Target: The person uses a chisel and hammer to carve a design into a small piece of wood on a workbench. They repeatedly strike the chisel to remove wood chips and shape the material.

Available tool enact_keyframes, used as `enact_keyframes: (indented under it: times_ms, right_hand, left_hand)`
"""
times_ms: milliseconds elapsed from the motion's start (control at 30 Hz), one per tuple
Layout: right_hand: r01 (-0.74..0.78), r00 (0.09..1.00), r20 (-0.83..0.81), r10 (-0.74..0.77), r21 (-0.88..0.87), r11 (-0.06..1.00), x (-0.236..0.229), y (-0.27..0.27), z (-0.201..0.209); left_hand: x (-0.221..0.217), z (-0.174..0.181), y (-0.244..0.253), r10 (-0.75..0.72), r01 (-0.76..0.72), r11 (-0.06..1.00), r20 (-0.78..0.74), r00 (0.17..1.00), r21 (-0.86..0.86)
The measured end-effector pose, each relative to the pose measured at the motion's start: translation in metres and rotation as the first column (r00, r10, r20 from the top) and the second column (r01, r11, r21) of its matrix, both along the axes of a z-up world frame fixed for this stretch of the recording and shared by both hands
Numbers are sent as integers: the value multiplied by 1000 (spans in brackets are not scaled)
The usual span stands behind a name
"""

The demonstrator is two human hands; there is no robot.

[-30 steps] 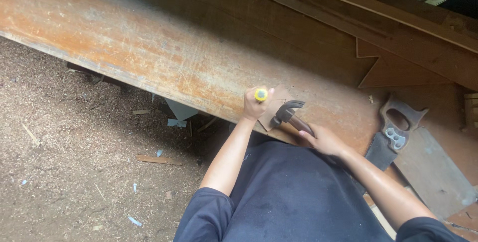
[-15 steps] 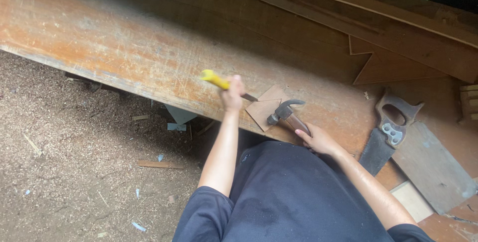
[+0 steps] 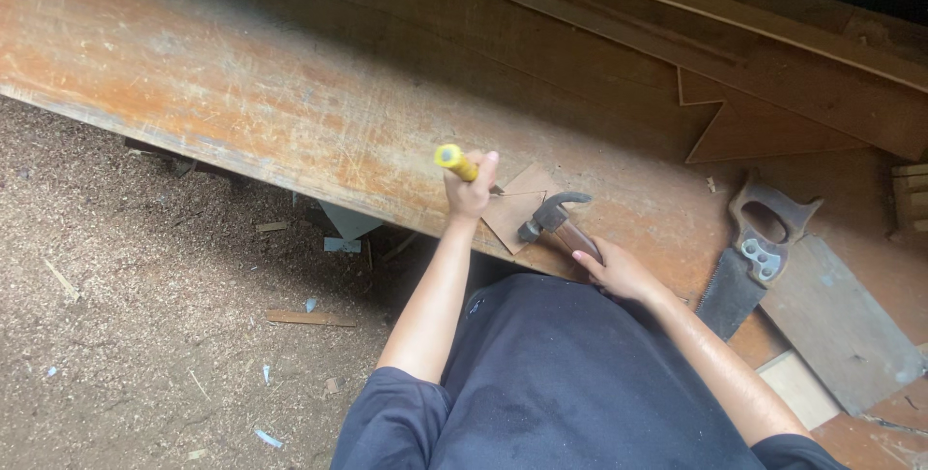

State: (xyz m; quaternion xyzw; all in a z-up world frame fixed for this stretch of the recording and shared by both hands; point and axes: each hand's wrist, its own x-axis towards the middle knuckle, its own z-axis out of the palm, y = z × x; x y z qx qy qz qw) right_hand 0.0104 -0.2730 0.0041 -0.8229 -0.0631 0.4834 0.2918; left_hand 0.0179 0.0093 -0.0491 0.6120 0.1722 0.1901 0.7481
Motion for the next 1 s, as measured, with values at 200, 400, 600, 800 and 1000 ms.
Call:
enact_keyframes:
  times_ms: [200,400,600,800,1000]
  right_hand:
    - [-29,999,43,29,10,1000,-2,-6,-15]
    - [-94,994,60,96,-28,995,-1,-5,-16]
    - [-72,996,42,73,-15,997,2,-5,-14]
    - [-54,984,170,52,6,999,-12,-12,-25]
    - [-116,904,410,124,-44,992,38,-15,39]
  left_hand:
    - [5,31,-19,-56,52,957,7,998,285]
    - [4,38,-24,-62,32,918,65,996,396]
    - [1,43,-28,-108,50,878,96,989,476]
    - [-3,51,-33,-158,52,838,151,976,543]
    - [-8,51,-31,-120,11,847,170,978,531]
